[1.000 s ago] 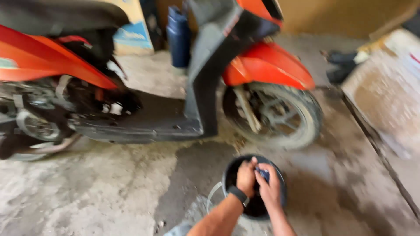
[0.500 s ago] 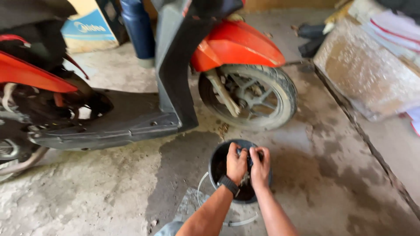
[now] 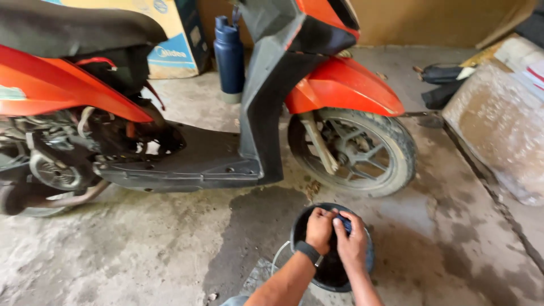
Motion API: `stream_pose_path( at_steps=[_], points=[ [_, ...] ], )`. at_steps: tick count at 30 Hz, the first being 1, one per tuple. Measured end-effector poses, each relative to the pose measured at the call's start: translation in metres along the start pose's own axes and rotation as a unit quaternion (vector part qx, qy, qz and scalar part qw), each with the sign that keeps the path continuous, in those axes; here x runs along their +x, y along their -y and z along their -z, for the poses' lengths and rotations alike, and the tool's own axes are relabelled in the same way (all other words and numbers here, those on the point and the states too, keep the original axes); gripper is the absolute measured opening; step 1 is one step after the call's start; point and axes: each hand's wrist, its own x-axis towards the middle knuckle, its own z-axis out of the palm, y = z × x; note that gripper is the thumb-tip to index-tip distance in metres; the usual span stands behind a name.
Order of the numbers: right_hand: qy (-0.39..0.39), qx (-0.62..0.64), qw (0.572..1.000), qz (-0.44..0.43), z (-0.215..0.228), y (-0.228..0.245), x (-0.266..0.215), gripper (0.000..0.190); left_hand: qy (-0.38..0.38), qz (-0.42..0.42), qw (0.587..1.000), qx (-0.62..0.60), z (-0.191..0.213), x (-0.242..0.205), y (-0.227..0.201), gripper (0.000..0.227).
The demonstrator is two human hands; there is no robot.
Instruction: Rinsing a cleaning cloth in a bucket, walking to a restroom to rinse it under a tap, and pouring out the dirty water.
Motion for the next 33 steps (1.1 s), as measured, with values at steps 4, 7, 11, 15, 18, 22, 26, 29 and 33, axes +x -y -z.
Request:
stream_pose_path(
  at_steps=[4, 7, 11, 15, 18, 22, 26, 29, 33],
  points=[
    [0.013, -0.014, 0.982, -0.19, 0.0, -0.006, 0.005, 0.024, -0.021, -0.109, 0.982, 0.155, -0.002, -0.004, 0.006, 0.018],
    [0.011, 0.018, 0.961, -0.277, 0.005, -0.004, 0.011, 0.035, 0.018, -0.173, 0.957, 0.231, -0.006, -0.024, -0.01, 0.02],
    [-0.019, 0.04, 0.963, -0.267, 0.014, -0.003, 0.018, 0.031, 0.062, -0.188, 0.953, 0.228, -0.01, -0.029, -0.013, 0.017],
    [0.015, -0.12, 0.983, 0.137, 0.017, -0.001, 0.012, 0.015, 0.036, 0.136, 0.987, 0.078, -0.012, -0.051, -0.049, 0.056],
    [0.034, -0.079, 0.994, 0.065, 0.004, -0.006, -0.001, 0.014, 0.032, 0.168, 0.983, 0.062, -0.003, -0.037, -0.045, 0.054],
    [0.015, -0.025, 0.997, -0.069, -0.001, -0.003, 0.004, 0.024, -0.029, 0.001, 0.998, 0.061, -0.009, -0.03, -0.023, 0.013],
    [0.014, 0.047, 0.97, -0.239, 0.007, 0.0, 0.01, 0.036, -0.003, -0.058, 0.98, 0.19, -0.012, -0.048, -0.037, 0.012],
    [-0.028, 0.126, 0.952, -0.276, 0.003, -0.021, 0.015, 0.032, 0.017, -0.126, 0.961, 0.247, -0.014, -0.051, -0.035, 0.014],
    [-0.143, 0.305, 0.859, -0.385, 0.0, -0.03, 0.02, 0.021, 0.081, -0.189, 0.921, 0.332, -0.014, -0.063, -0.047, 0.024]
  ],
)
